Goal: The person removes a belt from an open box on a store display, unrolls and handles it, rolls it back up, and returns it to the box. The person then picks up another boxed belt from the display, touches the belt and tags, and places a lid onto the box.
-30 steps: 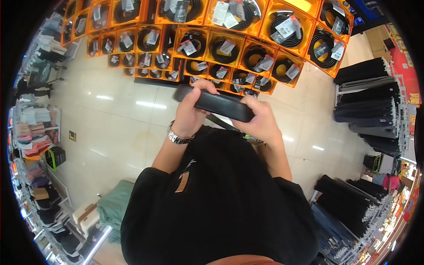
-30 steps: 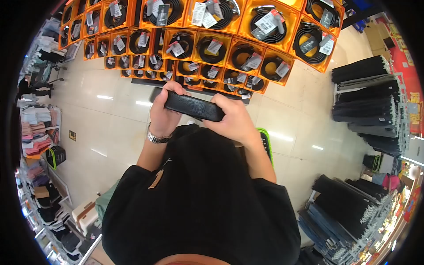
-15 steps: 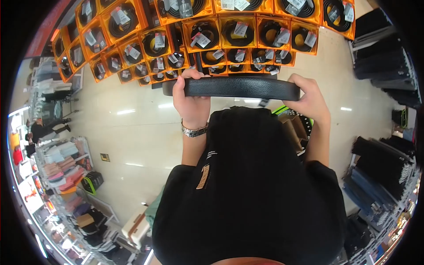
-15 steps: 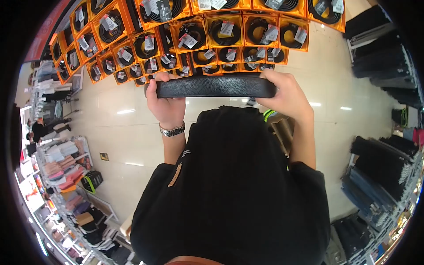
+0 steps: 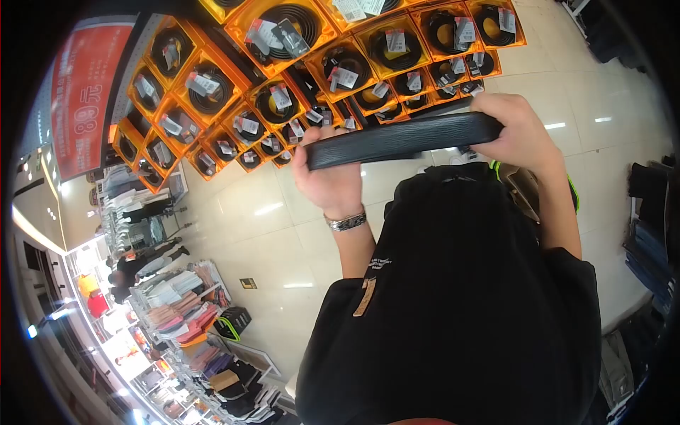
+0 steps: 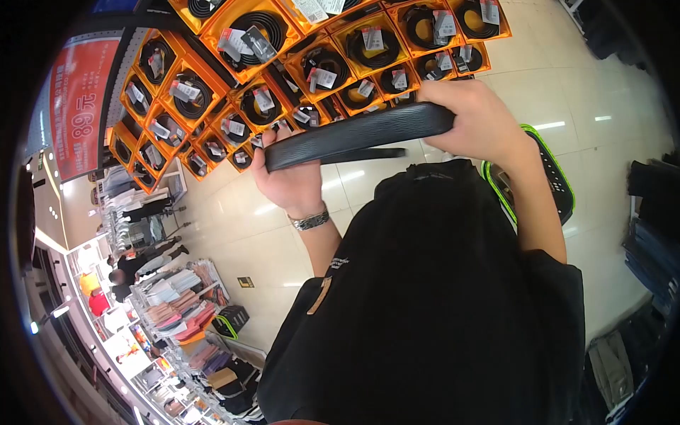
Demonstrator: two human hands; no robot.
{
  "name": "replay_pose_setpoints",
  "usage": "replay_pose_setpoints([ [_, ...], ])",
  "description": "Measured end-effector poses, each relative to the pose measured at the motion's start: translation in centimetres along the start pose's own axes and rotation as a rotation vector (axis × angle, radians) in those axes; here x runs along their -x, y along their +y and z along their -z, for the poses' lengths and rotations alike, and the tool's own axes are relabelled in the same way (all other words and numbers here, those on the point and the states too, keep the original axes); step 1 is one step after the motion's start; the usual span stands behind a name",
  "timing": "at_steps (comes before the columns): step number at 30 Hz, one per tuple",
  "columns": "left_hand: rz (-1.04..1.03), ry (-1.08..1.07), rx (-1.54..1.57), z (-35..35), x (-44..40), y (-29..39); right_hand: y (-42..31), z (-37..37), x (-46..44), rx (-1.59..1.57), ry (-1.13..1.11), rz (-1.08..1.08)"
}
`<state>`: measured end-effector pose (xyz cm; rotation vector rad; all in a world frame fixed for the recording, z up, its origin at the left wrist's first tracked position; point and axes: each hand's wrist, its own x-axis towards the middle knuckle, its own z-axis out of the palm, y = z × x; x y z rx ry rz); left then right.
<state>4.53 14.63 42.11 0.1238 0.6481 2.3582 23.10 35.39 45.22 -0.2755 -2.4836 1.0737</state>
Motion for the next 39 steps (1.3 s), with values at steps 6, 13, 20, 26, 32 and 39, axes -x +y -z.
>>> replay_pose_setpoints([
  [6, -0.031, -0.125, -0.265, 1.0, 0.1, 0.6, 1.6, 0.0, 2.0, -0.114, -0.059, -0.182],
  [13, -0.056, -0.220, -0.669, -1.0, 1.0, -2.4, 1.0, -0.5, 1.4, -0.374, -0.008, -0.087],
  [20, -0.215, -0.184, -0.641, -1.0, 0.5, -2.3, 2.2, 0.4, 1.9, -0.127, -0.020, -0.063],
  [26, -0.134, 0.017, -0.114, 0.7, -0.6, 0.9, 4.2, 2.1, 3.1, -0.058, 0.050, -0.135],
  [32, -0.165, -0.063, -0.406, -0.6, 0.4, -1.4, 2.7, 1.7, 2.3, -0.183, 0.085, -0.148],
  [39, -0.121, 0.000, -0.226, -0.8, 1.4, -3.4, 2.0, 2.0, 1.3, -0.038, 0.031, -0.035],
])
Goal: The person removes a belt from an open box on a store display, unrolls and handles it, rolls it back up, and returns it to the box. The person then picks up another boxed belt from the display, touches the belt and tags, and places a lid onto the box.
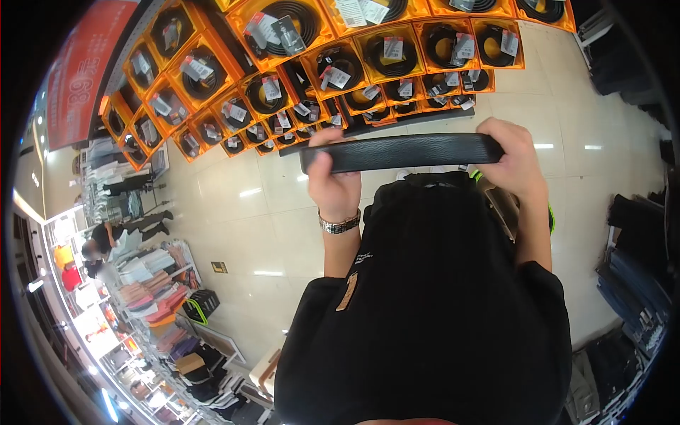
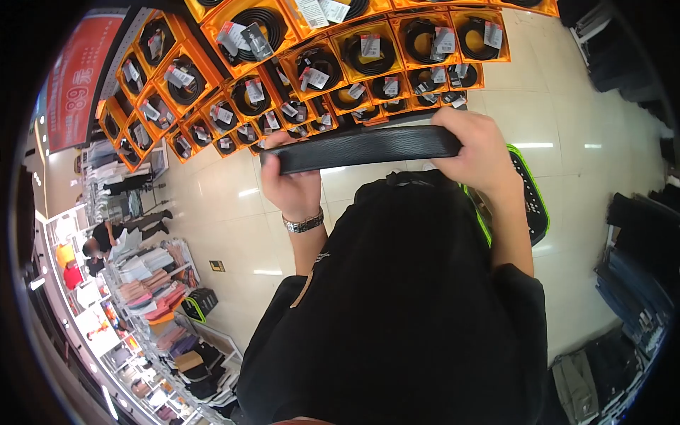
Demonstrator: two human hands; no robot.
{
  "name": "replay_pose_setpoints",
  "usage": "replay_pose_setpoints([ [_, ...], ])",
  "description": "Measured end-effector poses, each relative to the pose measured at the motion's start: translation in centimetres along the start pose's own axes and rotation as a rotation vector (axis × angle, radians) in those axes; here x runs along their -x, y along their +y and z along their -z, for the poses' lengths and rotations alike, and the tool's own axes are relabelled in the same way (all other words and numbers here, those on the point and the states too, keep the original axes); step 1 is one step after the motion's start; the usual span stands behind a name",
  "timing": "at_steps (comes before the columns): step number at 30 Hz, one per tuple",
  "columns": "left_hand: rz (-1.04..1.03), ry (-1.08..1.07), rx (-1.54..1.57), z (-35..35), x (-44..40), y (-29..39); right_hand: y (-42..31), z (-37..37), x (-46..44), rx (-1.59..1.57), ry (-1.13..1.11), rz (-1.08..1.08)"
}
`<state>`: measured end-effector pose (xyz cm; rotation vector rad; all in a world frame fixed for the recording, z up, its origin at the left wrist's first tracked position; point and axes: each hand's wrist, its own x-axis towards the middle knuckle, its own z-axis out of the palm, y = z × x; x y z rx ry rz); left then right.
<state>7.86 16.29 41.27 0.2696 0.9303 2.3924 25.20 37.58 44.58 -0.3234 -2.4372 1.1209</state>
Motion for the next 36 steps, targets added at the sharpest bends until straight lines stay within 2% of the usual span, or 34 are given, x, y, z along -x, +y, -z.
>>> replay_pose_setpoints([
  [1, 0.029, -0.127, 0.131, 0.9, -0.6, 0.4, 0.3, 0.2, 0.0, 0.050, 0.063, 0.036],
  [2, 0.054, 0.046, 0.141, 0.5, -0.5, 1.1, 0.6, 0.5, 0.0, 0.099, 0.129, 0.071],
  [4, -0.005, 0.244, 0.129, 0.2, -0.8, 1.8, 1.8, 1.3, 0.7, 0.118, 0.126, 0.038],
  [6, -0.032, 0.270, 0.076, 1.2, -0.9, 2.4, 2.8, 2.1, 1.5, 0.139, 0.101, -0.059],
  [8, -0.054, 0.303, 0.021, 2.0, -1.0, 2.9, 3.2, 2.4, 1.9, 0.151, 0.082, -0.061],
  [10, -0.073, 0.246, 0.099, 2.4, -1.0, 3.1, 3.3, 2.4, 2.2, 0.139, 0.083, -0.100],
  [12, -0.095, 0.306, 0.087, 2.0, -0.9, 3.3, 3.4, 2.1, 2.2, 0.134, 0.094, -0.082],
  [14, -0.153, 0.234, -0.022, 2.6, -0.8, 3.5, 3.3, 1.9, 2.2, 0.132, 0.110, -0.066],
  [18, -0.228, 0.261, -0.147, 2.0, -0.4, 3.4, 2.3, 1.5, 2.1, 0.009, 0.106, -0.068],
  [20, -0.192, 0.037, -0.243, 2.3, -0.2, 3.4, 1.4, 1.3, 1.6, -0.007, 0.102, -0.053],
  [22, -0.172, 0.006, -0.296, 2.1, 0.0, 3.3, 0.6, 1.1, 1.2, -0.006, 0.112, -0.032],
  [24, -0.241, -0.006, -0.469, 1.1, -0.2, 3.2, 0.5, 1.1, 1.1, 0.014, 0.117, -0.024],
  [25, -0.233, -0.026, -0.338, 1.7, -0.5, 3.3, 0.5, 1.2, 1.0, 0.034, 0.123, -0.015],
  [26, -0.151, -0.067, -0.062, 1.8, -0.9, 3.8, 0.5, 1.5, 0.9, 0.035, 0.121, -0.014],
  [28, -0.078, 0.045, 0.219, 1.6, -1.3, 4.3, 0.7, 2.2, 1.0, 0.093, 0.150, -0.011],
  [31, -0.142, 0.155, 0.162, 2.5, -1.6, 4.6, 1.5, 2.9, 1.4, 0.138, 0.136, -0.039],
  [36, -0.215, 0.154, 0.164, 3.5, -1.1, 5.6, 2.8, 3.5, 2.3, 0.144, 0.164, -0.149],
])
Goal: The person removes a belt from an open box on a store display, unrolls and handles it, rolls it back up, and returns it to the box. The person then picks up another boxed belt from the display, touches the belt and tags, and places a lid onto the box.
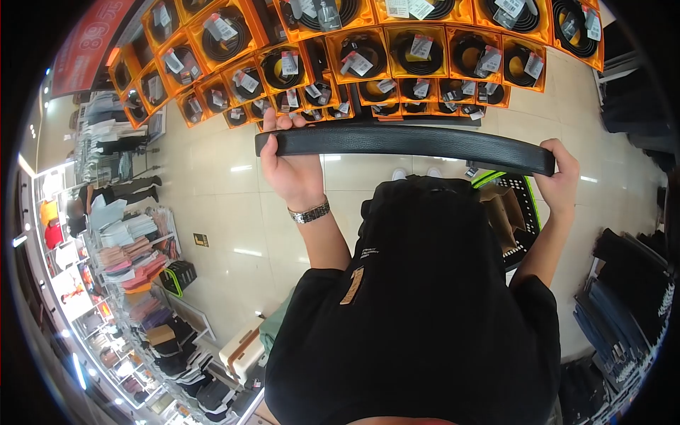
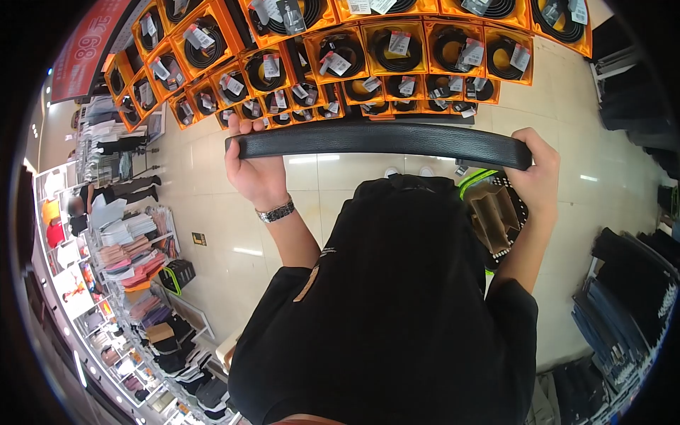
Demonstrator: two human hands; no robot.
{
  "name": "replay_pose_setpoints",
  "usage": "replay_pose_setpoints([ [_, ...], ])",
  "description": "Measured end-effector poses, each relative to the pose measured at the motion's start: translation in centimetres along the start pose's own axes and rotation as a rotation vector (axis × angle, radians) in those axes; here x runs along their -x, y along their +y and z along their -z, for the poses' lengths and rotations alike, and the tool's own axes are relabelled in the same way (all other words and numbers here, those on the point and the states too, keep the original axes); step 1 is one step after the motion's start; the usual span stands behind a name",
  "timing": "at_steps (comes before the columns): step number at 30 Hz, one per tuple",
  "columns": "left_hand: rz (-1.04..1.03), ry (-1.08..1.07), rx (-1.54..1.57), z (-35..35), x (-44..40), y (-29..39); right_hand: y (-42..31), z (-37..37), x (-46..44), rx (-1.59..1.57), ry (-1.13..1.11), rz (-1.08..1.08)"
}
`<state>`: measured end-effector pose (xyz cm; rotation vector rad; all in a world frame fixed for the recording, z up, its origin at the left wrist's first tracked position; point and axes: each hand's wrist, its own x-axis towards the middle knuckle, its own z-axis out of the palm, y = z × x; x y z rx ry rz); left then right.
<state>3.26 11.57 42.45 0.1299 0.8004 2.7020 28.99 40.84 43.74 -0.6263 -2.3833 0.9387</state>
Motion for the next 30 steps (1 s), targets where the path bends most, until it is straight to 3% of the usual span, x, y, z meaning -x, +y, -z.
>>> replay_pose_setpoints([
  [9, -0.196, -0.219, -0.377, 0.0, 0.4, 0.5, 1.1, 0.1, -0.5, 0.027, -0.027, -0.061],
  [20, -0.118, -0.169, -0.018, 0.7, 0.8, 1.4, 1.6, -0.2, -0.9, 0.007, -0.074, -0.083],
  [30, -0.244, -0.360, -0.379, 1.6, 1.5, 1.5, 2.2, -0.2, -1.0, -0.125, -0.008, -0.046],
])
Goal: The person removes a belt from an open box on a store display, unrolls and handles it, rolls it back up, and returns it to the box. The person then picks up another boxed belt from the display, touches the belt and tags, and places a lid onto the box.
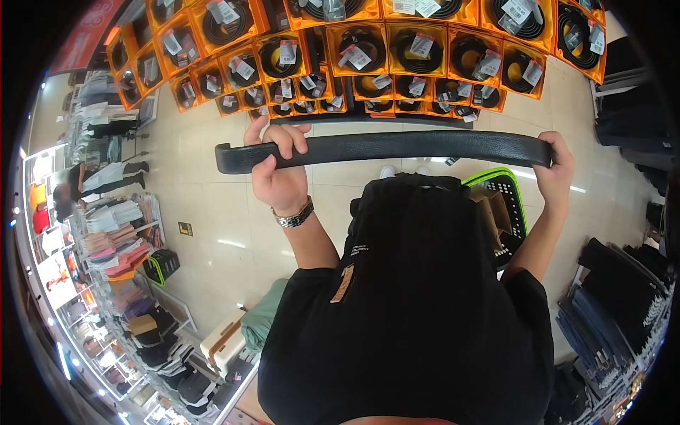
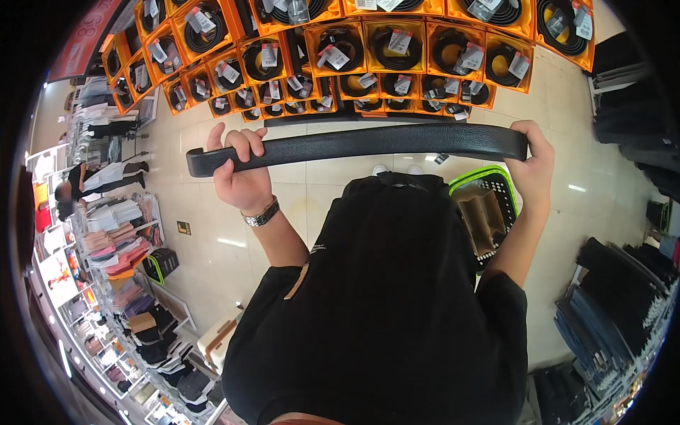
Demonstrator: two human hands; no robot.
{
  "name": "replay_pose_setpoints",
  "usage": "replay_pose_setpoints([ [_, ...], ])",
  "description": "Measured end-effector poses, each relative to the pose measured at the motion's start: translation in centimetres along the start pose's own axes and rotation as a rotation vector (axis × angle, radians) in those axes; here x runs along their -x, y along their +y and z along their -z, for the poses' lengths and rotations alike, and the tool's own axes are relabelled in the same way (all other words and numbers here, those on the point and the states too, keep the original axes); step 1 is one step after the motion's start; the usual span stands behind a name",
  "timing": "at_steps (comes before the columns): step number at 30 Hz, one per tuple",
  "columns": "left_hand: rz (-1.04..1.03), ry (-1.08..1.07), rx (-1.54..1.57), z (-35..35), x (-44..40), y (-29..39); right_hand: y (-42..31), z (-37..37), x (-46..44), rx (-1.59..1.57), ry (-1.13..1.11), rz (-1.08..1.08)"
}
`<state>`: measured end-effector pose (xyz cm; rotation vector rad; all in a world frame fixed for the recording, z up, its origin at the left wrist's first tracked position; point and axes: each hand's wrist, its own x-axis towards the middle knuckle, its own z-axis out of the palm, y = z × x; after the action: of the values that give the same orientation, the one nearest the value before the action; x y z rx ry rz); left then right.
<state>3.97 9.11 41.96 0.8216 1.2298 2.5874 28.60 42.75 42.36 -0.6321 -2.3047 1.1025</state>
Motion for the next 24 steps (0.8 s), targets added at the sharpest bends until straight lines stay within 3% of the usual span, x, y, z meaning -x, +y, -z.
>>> replay_pose_setpoints([
  [7, 0.043, -0.142, -0.054, -1.1, 0.5, 0.0, -0.4, -0.8, -0.3, -0.219, 0.043, -0.079],
  [10, 0.065, -0.214, -0.100, -1.8, 0.5, 0.4, -1.0, -0.7, -0.4, -0.164, 0.000, -0.120],
  [12, 0.077, -0.273, 0.212, -2.6, 0.5, 0.4, -1.7, -0.8, -0.9, -0.133, -0.013, -0.138],
  [14, 0.089, -0.291, 0.205, -3.0, 0.5, 0.8, -2.4, -1.1, -1.1, -0.097, -0.021, -0.158],
  [16, 0.070, -0.438, 0.026, -2.9, 0.4, 1.0, -3.1, -1.6, -1.2, -0.091, -0.081, -0.207],
  [18, 0.015, -0.391, -0.094, -3.7, 0.5, 0.9, -4.8, -2.2, -1.1, -0.128, -0.140, -0.213],
  [20, 0.171, -0.400, -0.567, -4.8, 0.6, 1.5, -6.1, -2.5, -1.1, -0.166, -0.197, -0.220],
  [22, 0.198, -0.443, -0.643, -6.2, 0.2, 1.3, -6.9, -2.7, -1.0, -0.272, -0.316, -0.063],
  [24, 0.163, -0.490, -0.681, -6.6, 0.2, 0.4, -7.1, -3.1, -1.1, -0.304, -0.329, -0.048],
])
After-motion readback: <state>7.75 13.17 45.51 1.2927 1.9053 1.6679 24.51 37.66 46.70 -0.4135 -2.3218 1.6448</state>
